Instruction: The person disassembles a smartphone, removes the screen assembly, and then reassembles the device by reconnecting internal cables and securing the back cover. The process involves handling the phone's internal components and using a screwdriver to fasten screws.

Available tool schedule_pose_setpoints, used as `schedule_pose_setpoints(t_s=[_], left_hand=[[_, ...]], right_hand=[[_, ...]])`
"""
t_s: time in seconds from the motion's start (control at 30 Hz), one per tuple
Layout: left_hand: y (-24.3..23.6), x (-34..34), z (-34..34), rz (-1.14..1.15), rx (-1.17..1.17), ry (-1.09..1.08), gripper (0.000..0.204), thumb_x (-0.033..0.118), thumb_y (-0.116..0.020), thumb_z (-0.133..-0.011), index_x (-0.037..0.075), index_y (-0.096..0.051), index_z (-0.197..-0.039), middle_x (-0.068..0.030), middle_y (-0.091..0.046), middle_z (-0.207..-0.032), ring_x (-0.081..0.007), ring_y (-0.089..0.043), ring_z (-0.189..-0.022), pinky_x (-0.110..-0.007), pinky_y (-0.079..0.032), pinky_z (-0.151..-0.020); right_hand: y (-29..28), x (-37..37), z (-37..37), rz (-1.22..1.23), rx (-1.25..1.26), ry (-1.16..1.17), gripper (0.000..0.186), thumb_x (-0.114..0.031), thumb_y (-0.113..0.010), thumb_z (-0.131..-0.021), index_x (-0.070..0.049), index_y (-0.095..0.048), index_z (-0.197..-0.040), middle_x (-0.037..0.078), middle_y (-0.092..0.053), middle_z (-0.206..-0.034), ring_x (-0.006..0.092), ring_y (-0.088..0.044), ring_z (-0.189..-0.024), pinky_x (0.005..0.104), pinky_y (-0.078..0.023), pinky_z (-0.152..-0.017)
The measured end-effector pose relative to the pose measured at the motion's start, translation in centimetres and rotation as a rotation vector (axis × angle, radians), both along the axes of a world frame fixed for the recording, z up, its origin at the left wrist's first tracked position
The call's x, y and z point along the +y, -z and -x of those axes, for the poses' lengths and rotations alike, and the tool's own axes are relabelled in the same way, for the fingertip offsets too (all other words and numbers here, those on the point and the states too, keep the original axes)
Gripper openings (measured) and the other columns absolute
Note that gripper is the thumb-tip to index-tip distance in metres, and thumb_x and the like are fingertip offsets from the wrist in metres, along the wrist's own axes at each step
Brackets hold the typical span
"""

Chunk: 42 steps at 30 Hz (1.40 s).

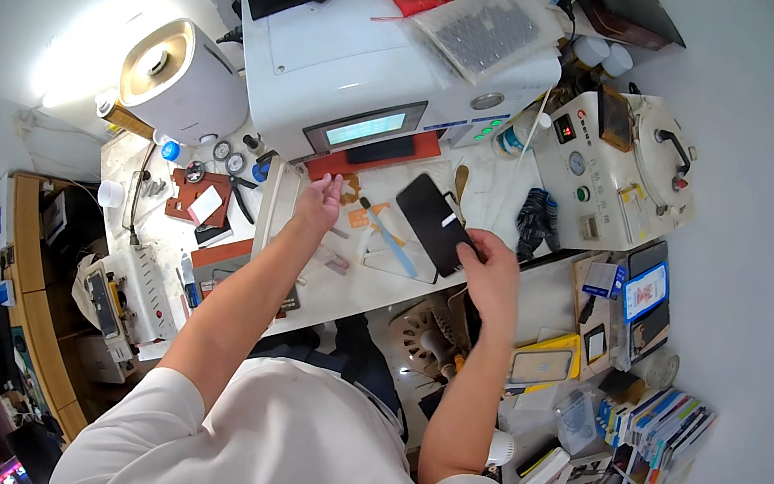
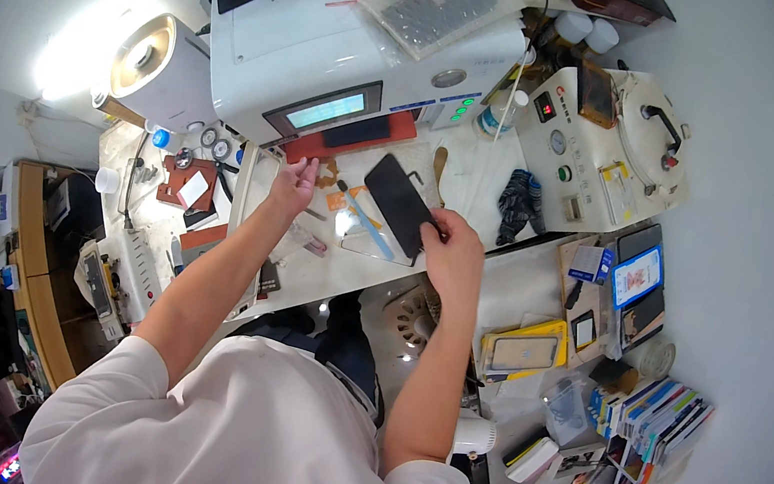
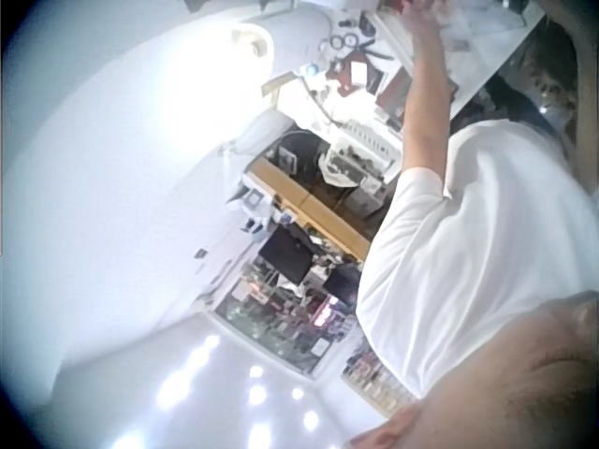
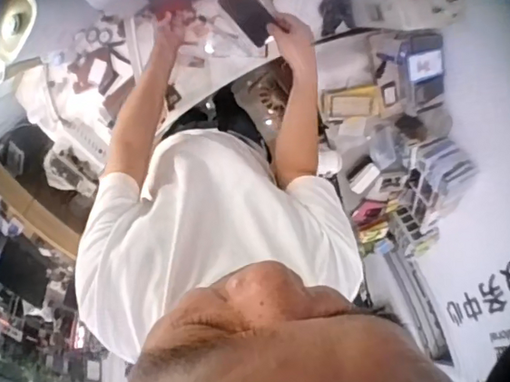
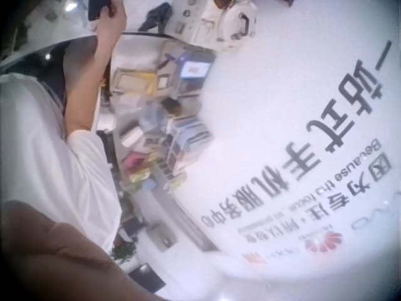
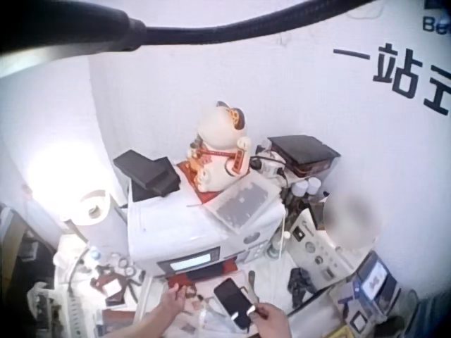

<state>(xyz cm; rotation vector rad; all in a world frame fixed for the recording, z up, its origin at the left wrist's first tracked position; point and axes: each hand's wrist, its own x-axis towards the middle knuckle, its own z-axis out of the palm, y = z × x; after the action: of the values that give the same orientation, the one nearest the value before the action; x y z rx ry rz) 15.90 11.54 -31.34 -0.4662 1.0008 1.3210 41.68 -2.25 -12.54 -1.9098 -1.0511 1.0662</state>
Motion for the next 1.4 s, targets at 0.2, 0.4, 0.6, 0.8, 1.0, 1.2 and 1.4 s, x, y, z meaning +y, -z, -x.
schedule_pose_setpoints(t_s=[0.2,0.4,0.6,0.8,1.0,1.2,1.4], left_hand=[[-3.3,-2.0,-1.9,-0.104,0.011,0.267,0.022,0.014,-0.047,-0.101,-0.005,-0.052,-0.111,-0.0189,-0.059,-0.111,-0.0294,-0.06,-0.111,-0.038,-0.049,-0.104],[-24.3,-9.7,1.7,-0.465,-0.726,0.778,0.046,0.033,-0.045,-0.105,-0.004,-0.048,-0.131,-0.0185,-0.06,-0.128,-0.0292,-0.06,-0.117,-0.044,-0.046,-0.106],[-29.5,-14.5,8.5,-0.612,-0.128,0.773,0.041,0.018,-0.055,-0.101,0.006,-0.046,-0.139,-0.0046,-0.063,-0.118,-0.0109,-0.062,-0.103,-0.032,-0.053,-0.087],[-30.9,-18.9,15.9,-0.71,0.142,0.597,0.038,0.005,-0.058,-0.097,0.004,-0.049,-0.134,-0.0041,-0.063,-0.115,-0.0074,-0.062,-0.099,-0.023,-0.052,-0.079],[-31.9,-23.2,21.3,-0.677,0.333,0.427,0.04,0.001,-0.058,-0.095,0.005,-0.048,-0.134,-0.0039,-0.062,-0.117,-0.0058,-0.06,-0.096,-0.02,-0.051,-0.074],[-31.2,-26.7,25.9,-0.688,0.337,0.306,0.042,-0.002,-0.056,-0.094,0.002,-0.047,-0.135,-0.0092,-0.06,-0.125,-0.0146,-0.06,-0.111,-0.031,-0.053,-0.093],[-31.0,-29.1,29.5,-0.698,0.415,0.282,0.044,0.004,-0.057,-0.096,0.004,-0.046,-0.138,-0.0031,-0.062,-0.11,-0.0058,-0.056,-0.089,-0.022,-0.046,-0.07]], right_hand=[[-13.1,-1.2,1.1,-0.196,-0.623,-0.262,0.02,-0.008,-0.067,-0.084,-0.008,-0.072,-0.103,0.009,-0.068,-0.095,0.0281,-0.064,-0.081,0.0368,-0.05,-0.071],[-17.7,-2.1,3.8,-0.769,-0.847,-0.54,0.032,0.005,-0.07,-0.072,-0.011,-0.075,-0.099,0.003,-0.068,-0.098,0.0236,-0.062,-0.08,0.0322,-0.05,-0.067],[-15.4,-2.6,8.9,-1.032,-0.663,-0.651,0.035,0.007,-0.071,-0.068,-0.005,-0.074,-0.101,0.011,-0.069,-0.107,0.0271,-0.064,-0.089,0.0339,-0.051,-0.072],[-14.1,-3.5,16.2,-0.921,-0.25,-0.633,0.045,0.016,-0.051,-0.071,-0.002,-0.071,-0.107,0.022,-0.057,-0.129,0.0253,-0.063,-0.102,0.0281,-0.05,-0.075],[-13.2,-5.3,24.8,-0.516,0.546,-0.436,0.056,0.011,-0.053,-0.086,0.003,-0.045,-0.14,0.02,-0.053,-0.135,0.0193,-0.062,-0.103,0.031,-0.058,-0.074],[-13.4,-6.8,30.8,-0.223,0.677,-0.522,0.068,0.005,-0.061,-0.09,0.0,-0.026,-0.149,0.016,-0.066,-0.114,0.0198,-0.068,-0.092,0.0319,-0.059,-0.072],[-14.5,-8.6,35.7,-0.195,0.713,-0.563,0.067,0.007,-0.059,-0.09,0.0,-0.026,-0.149,0.018,-0.064,-0.117,0.0203,-0.068,-0.094,0.0319,-0.058,-0.077]])
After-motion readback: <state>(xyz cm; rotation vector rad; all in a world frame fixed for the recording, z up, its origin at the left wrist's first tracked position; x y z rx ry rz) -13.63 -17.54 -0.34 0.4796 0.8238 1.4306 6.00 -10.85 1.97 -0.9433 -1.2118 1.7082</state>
